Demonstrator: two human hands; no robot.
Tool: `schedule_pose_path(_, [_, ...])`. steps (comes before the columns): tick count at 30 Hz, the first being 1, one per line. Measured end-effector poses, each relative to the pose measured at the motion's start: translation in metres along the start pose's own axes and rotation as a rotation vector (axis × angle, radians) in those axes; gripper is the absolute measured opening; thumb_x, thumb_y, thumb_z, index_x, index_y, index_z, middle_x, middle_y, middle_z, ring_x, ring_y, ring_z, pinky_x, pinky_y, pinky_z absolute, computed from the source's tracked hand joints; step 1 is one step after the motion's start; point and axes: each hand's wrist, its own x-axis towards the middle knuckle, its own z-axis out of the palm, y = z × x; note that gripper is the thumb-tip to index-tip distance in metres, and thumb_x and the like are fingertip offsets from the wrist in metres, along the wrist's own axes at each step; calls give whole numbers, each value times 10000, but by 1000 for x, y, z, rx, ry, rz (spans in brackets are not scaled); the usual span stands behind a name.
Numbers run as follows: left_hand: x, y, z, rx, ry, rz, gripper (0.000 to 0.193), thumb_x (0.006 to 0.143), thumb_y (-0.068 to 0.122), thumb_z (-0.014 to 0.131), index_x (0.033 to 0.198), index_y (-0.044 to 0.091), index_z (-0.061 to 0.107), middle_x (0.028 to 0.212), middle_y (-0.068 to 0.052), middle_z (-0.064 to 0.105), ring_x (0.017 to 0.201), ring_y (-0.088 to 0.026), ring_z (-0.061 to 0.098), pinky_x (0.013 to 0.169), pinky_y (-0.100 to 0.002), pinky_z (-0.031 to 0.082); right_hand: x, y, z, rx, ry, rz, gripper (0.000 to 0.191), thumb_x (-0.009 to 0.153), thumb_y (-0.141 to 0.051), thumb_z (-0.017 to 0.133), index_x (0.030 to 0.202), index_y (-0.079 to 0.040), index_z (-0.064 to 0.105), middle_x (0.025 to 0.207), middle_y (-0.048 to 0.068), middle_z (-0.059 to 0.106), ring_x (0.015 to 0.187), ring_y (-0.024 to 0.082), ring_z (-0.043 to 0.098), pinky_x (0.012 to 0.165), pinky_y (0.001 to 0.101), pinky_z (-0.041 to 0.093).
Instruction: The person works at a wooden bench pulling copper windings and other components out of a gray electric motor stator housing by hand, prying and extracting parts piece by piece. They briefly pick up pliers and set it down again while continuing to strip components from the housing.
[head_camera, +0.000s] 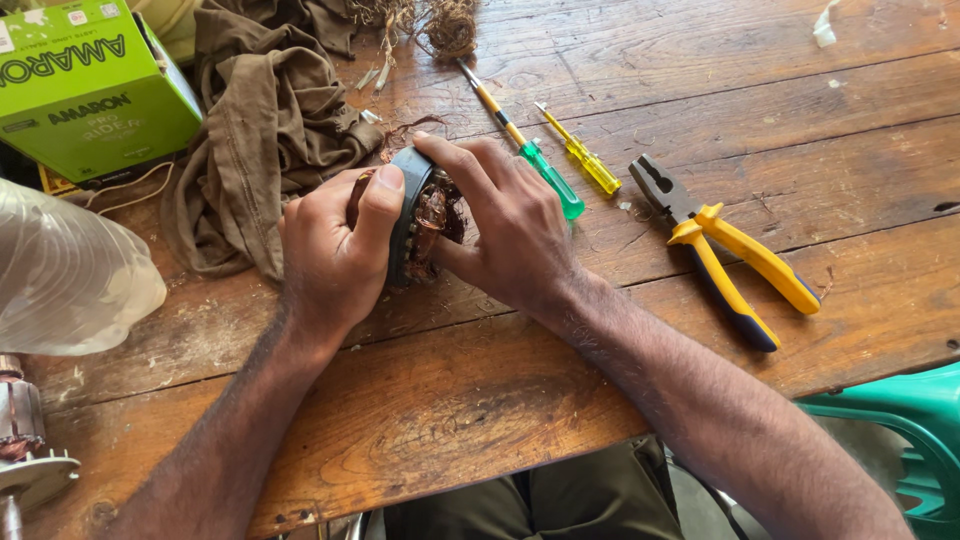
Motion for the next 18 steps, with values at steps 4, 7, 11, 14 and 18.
schedule_pose_path(4, [-2, 2, 3, 70, -7, -60, 478, 1017, 439, 513, 989, 34, 765, 689, -92, 691, 648, -205, 688, 613, -381, 509, 0, -1, 0, 0, -20, 15, 825, 841, -260, 855, 1531, -122, 424, 1200, 130, 614, 1051, 325, 651, 910, 467, 544])
schedule_pose_path(7, [-5, 4, 6, 129, 85, 107, 455, 1006, 418, 578, 1058, -2, 747, 845, -132, 738, 794, -245, 744, 732, -381, 576, 2, 1, 0, 34, -47, 28, 906, 761, -199, 818, 1552, -112, 384, 1203, 146, 600, 1055, 345, 636, 899, 473, 541])
schedule_pose_path(11, [-9, 4, 8, 193, 73, 308, 410, 1047, 381, 604, 1042, 5, 765, 1124, -168, 766, 1020, -338, 725, 914, -432, 565, -1, 1, -1, 70, -25, 53, 881, 841, -156, 816, 1591, -140, 356, 1296, 139, 589, 1183, 353, 627, 1003, 473, 544])
schedule_pose_path(14, [-10, 4, 8, 180, 54, 275, 417, 1017, 375, 611, 1037, -9, 772, 1127, -176, 763, 1016, -350, 718, 906, -441, 556, -4, 2, -1, 45, 68, -46, 861, 872, -186, 830, 1585, -161, 348, 1398, 151, 547, 1263, 354, 601, 1097, 475, 535])
schedule_pose_path(18, [-10, 2, 8, 193, 50, 320, 421, 1023, 370, 615, 1024, -25, 761, 1167, -226, 742, 1081, -360, 724, 955, -433, 564, -2, 4, 2, 20, 136, -103, 699, 1014, -250, 770, 1562, -128, 352, 1467, 123, 529, 1304, 303, 611, 1093, 420, 550])
